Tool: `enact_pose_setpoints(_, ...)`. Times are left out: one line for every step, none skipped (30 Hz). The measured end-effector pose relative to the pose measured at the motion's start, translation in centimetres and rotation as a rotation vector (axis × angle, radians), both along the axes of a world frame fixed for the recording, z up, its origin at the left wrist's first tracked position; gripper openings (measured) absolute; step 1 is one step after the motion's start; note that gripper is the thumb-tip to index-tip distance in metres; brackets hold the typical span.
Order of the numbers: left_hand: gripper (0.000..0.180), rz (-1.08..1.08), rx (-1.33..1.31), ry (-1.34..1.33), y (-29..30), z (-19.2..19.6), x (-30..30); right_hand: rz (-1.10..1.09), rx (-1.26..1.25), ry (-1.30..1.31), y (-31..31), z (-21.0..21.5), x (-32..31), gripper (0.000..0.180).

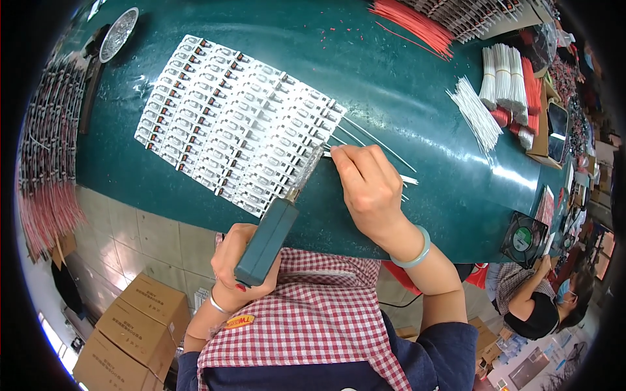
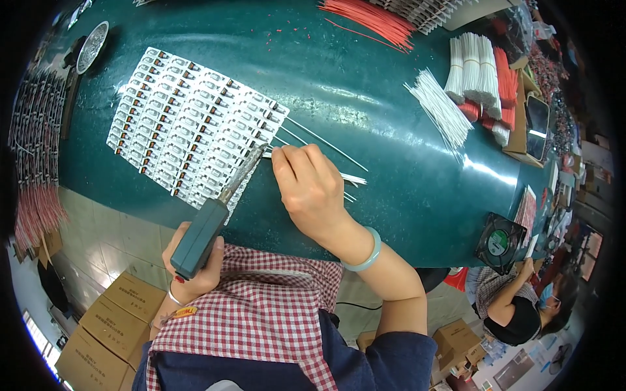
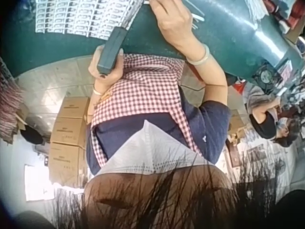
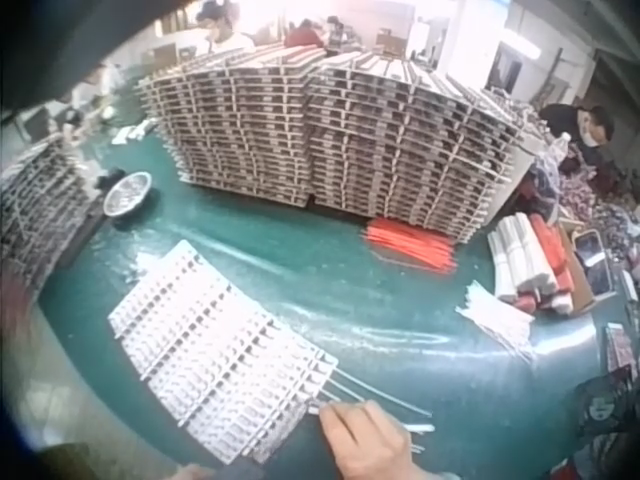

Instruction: The person attaches wires to a circuit panel using a handheld tool, places the completed panel onto a stack, retrieves a new panel, and attaches wires into it.

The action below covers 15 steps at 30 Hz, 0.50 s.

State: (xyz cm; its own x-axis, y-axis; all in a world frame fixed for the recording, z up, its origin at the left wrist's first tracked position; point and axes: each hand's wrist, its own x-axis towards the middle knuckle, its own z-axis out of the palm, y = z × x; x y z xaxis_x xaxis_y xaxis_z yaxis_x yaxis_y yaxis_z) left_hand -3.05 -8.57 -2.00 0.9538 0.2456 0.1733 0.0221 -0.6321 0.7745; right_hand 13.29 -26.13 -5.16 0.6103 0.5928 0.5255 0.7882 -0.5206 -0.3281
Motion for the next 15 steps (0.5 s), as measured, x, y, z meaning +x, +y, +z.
enact_pose_setpoints(0.026,0.0,0.0,0.0,0.0,0.1,0.0,0.0,-0.001,0.001,0.0,0.0,0.0,0.029)
enact_pose_setpoints(0.025,0.01,0.001,0.003,0.0,0.2,0.0,0.0,-0.001,0.001,0.0,0.0,0.0,0.029)
enact_pose_setpoints(0.024,0.021,0.002,0.006,-0.1,0.3,0.0,-0.003,-0.002,0.0,0.1,0.0,-0.1,0.029)
enact_pose_setpoints(0.024,0.019,0.001,0.005,0.0,0.4,0.0,-0.008,-0.005,-0.002,0.0,-0.1,-0.1,0.029)
enact_pose_setpoints(0.023,0.02,0.044,-0.009,0.0,0.6,-0.1,-0.01,-0.007,-0.003,0.0,-0.2,-0.1,0.029)
enact_pose_setpoints(0.022,0.02,0.087,-0.024,0.0,0.7,-0.3,-0.015,-0.008,-0.007,-0.1,-0.2,-0.1,0.029)
enact_pose_setpoints(0.022,0.022,0.089,-0.023,0.1,0.3,-0.9,-0.017,-0.004,-0.009,0.0,-0.2,-0.1,0.028)
enact_pose_setpoints(0.023,0.037,0.07,-0.016,0.3,-0.4,-1.7,-0.016,-0.004,-0.01,0.0,-0.3,-0.2,0.028)
enact_pose_setpoints(0.023,0.053,0.051,-0.008,0.5,-0.9,-2.4,-0.022,-0.019,-0.02,-0.1,-0.4,-0.2,0.029)
enact_pose_setpoints(0.023,0.054,0.051,-0.008,0.6,-0.8,-2.6,-0.026,-0.034,-0.03,-0.1,-0.5,-0.2,0.03)
enact_pose_setpoints(0.023,0.058,0.029,0.02,0.7,-0.8,-2.7,-0.025,-0.033,-0.03,-0.1,-0.6,-0.2,0.03)
enact_pose_setpoints(0.024,0.061,0.006,0.048,0.7,-0.8,-2.8,-0.033,-0.025,-0.03,-0.1,-0.6,-0.1,0.03)
enact_pose_setpoints(0.024,0.064,0.006,0.047,0.7,-0.8,-3.0,-0.039,-0.017,-0.03,-0.1,-0.6,-0.1,0.029)
enact_pose_setpoints(0.023,0.065,0.01,0.056,0.7,-1.0,-3.2,-0.036,-0.017,-0.031,-0.1,-0.4,-0.1,0.029)
enact_pose_setpoints(0.023,0.066,0.013,0.065,0.7,-1.0,-3.3,-0.043,0.01,-0.022,0.0,0.0,0.0,0.028)
